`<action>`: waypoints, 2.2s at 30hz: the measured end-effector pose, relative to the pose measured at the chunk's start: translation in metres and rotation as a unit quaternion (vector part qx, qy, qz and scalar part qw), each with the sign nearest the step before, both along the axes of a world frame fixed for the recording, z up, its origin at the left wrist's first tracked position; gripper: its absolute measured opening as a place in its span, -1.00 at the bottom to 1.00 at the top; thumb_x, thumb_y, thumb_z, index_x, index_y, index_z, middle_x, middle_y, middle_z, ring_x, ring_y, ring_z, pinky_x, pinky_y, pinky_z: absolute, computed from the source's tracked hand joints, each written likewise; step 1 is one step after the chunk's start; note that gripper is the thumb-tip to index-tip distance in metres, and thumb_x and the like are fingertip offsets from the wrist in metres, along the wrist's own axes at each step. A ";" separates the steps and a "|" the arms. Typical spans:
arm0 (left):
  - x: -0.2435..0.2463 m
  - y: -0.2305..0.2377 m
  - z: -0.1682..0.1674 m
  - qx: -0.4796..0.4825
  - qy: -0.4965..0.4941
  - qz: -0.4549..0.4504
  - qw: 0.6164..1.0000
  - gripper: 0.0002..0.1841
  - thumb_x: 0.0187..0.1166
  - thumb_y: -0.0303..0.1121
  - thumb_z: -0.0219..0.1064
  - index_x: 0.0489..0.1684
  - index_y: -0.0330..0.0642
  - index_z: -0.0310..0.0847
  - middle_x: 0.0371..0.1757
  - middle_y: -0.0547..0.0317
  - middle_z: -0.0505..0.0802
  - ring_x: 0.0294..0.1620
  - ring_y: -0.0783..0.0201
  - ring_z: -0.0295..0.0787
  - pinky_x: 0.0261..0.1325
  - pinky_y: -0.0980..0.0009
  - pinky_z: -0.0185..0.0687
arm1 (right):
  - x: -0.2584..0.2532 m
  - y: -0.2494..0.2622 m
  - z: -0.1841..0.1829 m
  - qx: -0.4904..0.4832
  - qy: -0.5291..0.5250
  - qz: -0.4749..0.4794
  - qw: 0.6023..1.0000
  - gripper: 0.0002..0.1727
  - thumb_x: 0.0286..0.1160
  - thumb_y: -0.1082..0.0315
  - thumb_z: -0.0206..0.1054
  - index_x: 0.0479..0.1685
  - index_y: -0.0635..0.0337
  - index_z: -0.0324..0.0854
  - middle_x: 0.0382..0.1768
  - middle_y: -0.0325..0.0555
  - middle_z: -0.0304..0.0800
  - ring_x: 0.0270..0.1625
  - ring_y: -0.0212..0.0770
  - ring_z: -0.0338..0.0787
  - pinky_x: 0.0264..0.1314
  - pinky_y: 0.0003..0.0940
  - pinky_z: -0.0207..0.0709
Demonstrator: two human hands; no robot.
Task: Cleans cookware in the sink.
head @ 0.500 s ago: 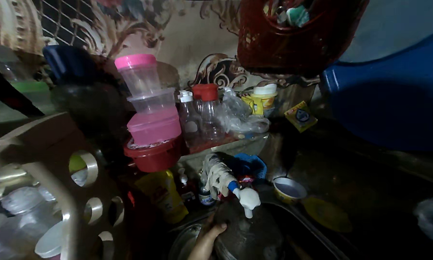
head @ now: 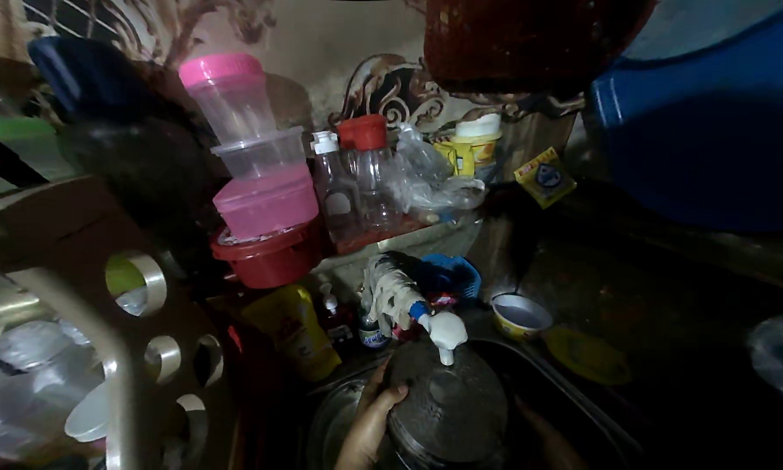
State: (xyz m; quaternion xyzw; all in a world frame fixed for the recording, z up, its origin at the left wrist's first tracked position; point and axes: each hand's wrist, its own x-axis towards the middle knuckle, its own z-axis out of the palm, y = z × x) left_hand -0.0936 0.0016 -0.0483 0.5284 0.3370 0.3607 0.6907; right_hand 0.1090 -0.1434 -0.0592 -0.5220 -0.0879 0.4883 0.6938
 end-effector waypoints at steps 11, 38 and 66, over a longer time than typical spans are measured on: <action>-0.001 -0.002 -0.004 0.007 0.005 0.017 1.000 -0.13 0.39 -0.08 0.38 0.78 -0.23 0.19 0.58 -0.02 0.61 0.50 0.24 0.61 0.49 0.26 0.60 | -0.001 -0.004 0.005 -0.004 0.020 0.028 0.999 -0.52 0.90 0.01 -0.15 0.43 0.10 0.46 0.04 -0.14 0.81 0.03 -0.25 0.83 0.04 -0.18 0.78; -0.006 -0.010 -0.017 0.024 -0.047 0.019 0.998 -0.05 0.35 -0.04 0.46 0.77 -0.33 0.15 0.56 -0.02 0.62 0.45 0.29 0.65 0.45 0.33 0.63 | -0.001 -0.010 0.002 0.032 0.028 0.042 0.998 -0.56 0.89 0.12 -0.19 0.32 0.09 0.54 -0.03 -0.17 0.86 -0.01 -0.28 0.86 0.00 -0.23 0.79; -0.005 -0.012 -0.015 0.032 -0.028 0.027 0.999 -0.09 0.38 -0.04 0.41 0.75 -0.32 0.19 0.57 -0.03 0.62 0.46 0.31 0.63 0.47 0.36 0.60 | -0.002 -0.009 0.003 0.033 0.041 0.031 0.998 -0.56 0.90 0.11 -0.19 0.36 0.11 0.50 -0.02 -0.13 0.85 0.02 -0.24 0.86 0.03 -0.18 0.80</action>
